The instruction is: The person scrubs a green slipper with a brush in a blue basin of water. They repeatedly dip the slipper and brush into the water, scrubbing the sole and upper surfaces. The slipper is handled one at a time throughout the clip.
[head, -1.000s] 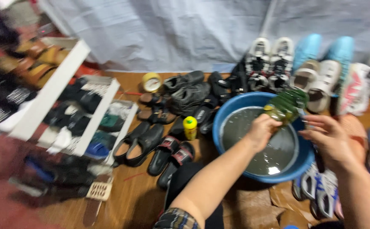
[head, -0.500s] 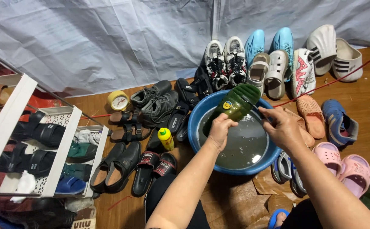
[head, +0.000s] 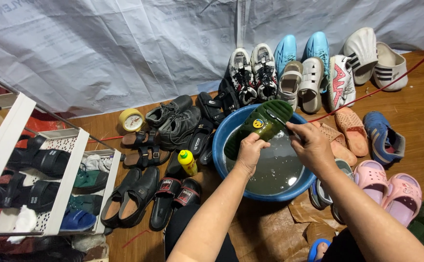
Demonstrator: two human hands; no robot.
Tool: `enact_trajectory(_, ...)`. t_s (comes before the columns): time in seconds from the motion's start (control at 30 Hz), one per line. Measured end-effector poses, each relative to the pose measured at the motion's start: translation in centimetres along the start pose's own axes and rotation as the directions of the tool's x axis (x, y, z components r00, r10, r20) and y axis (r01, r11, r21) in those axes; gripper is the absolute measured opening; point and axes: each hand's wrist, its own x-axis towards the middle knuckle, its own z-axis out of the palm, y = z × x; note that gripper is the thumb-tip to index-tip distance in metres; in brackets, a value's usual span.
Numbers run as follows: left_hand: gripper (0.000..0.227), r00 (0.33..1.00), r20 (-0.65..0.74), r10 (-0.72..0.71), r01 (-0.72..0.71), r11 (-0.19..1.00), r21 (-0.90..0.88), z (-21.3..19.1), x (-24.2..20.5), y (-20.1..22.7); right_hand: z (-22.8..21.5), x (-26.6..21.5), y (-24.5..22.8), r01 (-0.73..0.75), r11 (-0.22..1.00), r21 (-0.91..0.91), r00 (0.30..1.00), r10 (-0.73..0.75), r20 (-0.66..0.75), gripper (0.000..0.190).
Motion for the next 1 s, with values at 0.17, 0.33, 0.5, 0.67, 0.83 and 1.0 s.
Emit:
enact_trajectory(0.17,0.013,0.996,0.028,0.082,-0.085,0.985,0.148,-1.0,0.7,-1.3,0.1,-0.5,-0.9,-0.003,0.998,-0.061,0.999,0.005,0.046,0.05)
enact_trajectory(0.33,0.016,0.984,0.087,0.153,-0.168,0.962,0.217,-1.3,1.2,-3.4,0.2,-0.3,-0.2,0.004,0.997,-0.079,1.0,-0.005,-0.008,0.048)
enact_trajectory(0.5,0.023,0.955,0.155,0.251,-0.287,0.915,0.284,-1.0,1.3,-3.1,0.8,-0.1,1.5,0.012,0.982,-0.191,1.0,-0.014,-0.01,0.043)
enact_trajectory(0.67,0.016,0.944,0.136,0.301,-0.329,0.894,0.304,-2.1,2.8,-3.7,-0.3,-0.9,-1.0,0.027,0.986,-0.167,1.0,-0.025,0.017,0.042)
enact_trajectory(0.83,0.015,0.928,0.129,0.35,-0.373,0.869,0.325,-2.4,2.5,-4.6,0.4,-1.8,-0.4,0.01,0.985,-0.172,1.0,-0.005,0.028,0.043)
enact_trajectory(1.0,0.019,0.912,0.238,0.335,-0.401,0.852,0.336,-0.5,0.3,-3.1,0.0,-0.5,-0.9,0.004,0.973,-0.231,1.0,-0.001,0.014,0.043)
